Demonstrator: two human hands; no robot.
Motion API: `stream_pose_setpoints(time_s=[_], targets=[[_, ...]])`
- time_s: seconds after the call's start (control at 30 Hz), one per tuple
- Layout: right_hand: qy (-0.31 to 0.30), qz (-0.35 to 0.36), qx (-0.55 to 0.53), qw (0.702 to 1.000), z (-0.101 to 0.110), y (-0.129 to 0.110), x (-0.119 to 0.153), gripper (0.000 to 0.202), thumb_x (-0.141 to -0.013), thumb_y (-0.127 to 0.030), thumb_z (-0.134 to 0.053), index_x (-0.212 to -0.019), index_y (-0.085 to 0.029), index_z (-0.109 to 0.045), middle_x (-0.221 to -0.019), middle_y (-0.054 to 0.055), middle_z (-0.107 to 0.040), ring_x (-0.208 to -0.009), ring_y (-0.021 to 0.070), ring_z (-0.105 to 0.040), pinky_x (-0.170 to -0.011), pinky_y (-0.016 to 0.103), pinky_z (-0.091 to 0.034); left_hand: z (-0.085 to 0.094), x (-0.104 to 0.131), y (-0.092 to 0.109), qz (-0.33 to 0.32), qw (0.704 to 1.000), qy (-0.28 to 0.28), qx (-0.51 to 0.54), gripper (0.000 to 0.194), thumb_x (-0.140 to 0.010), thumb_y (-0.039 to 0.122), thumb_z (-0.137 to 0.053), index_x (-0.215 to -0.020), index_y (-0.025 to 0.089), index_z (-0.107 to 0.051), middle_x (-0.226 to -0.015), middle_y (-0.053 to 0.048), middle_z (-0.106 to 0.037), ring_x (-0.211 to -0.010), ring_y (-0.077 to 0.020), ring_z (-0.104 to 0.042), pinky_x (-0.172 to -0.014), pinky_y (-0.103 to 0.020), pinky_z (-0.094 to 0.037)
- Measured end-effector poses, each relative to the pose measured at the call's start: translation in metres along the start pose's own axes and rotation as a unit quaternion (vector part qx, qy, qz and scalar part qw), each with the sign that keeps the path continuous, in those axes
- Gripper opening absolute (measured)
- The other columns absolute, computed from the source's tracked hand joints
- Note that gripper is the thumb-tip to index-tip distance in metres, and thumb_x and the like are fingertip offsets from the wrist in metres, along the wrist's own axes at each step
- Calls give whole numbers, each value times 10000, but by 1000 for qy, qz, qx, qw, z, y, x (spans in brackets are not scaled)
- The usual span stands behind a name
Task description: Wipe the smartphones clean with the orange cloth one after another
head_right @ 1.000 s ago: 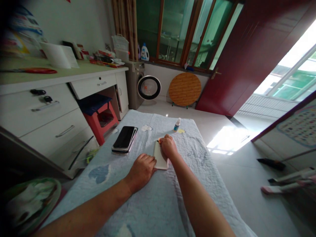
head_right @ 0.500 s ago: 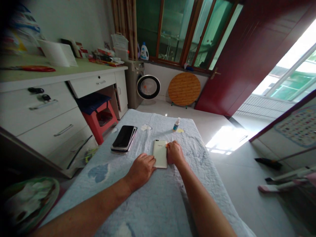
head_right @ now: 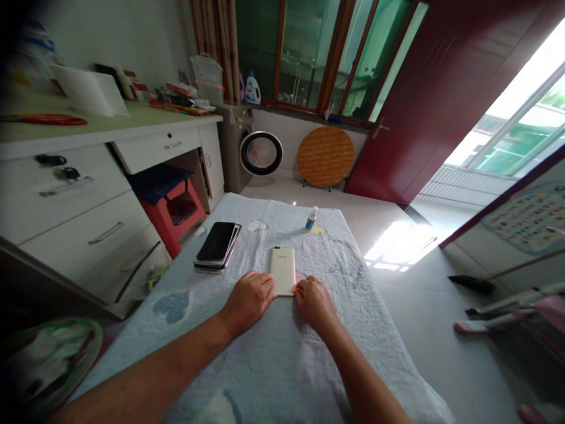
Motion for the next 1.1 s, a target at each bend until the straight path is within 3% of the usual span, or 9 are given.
stream_pose_setpoints(time_s=[0.3,0.47,0.6,0.83,0.93,1.1], targets=[[-51,38,-93,994,16,-6,18,205,-775,-205,-514,-778,-186,-719,-767,38,-677,-721,157,-595,-657,244,-373,2,-1,-2,6,1000,-8,13,99,-832,253,-622,-882,172,-594,-927,-63,-621,-896,-225,-566,-873,-373,-408],[78,-15,-88,993,28,15,-2,217,-830,-277,-504,-979,-190,-637,-775,28,-650,-696,159,-572,-624,250,-359,3,-2,-6,9,999,3,38,97,-844,273,-605,-865,179,-598,-927,-52,-630,-910,-215,-570,-940,-388,-381],[164,-40,-17,986,21,34,-16,179,-877,-292,-464,-837,-198,-612,-806,39,-599,-682,150,-528,-615,254,-336,3,-1,-7,13,999,4,45,102,-829,273,-621,-874,184,-601,-941,-50,-633,-916,-214,-572,-976,-411,-356],[160,-42,39,985,0,48,-17,302,-889,-388,-479,-732,-205,-661,-796,50,-596,-733,161,-529,-707,278,-344,2,-1,-9,12,998,21,59,145,-791,282,-661,-896,191,-619,-961,-48,-629,-938,-221,-559,-981,-411,-346],[180,-49,19,982,2,51,-17,333,-891,-423,-477,-731,-224,-691,-826,46,-630,-766,161,-548,-747,286,-345,1,-2,-11,33,996,34,78,146,-799,299,-651,-901,199,-629,-956,-44,-628,-943,-220,-557,-940,-387,-370],[232,-38,-37,971,11,49,-16,330,-915,-329,-403,-771,-205,-673,-846,50,-636,-774,159,-557,-748,281,-371,2,-4,-14,72,993,54,80,154,-851,311,-589,-950,201,-633,-984,-53,-638,-956,-217,-555,-876,-361,-389]])
Point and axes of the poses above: each hand's wrist, its own x-axis away from the middle knuckle, its own z-axis out of the back of the hand, y = z × x, the point moved 1 cm from there along -x, towards the middle knuckle
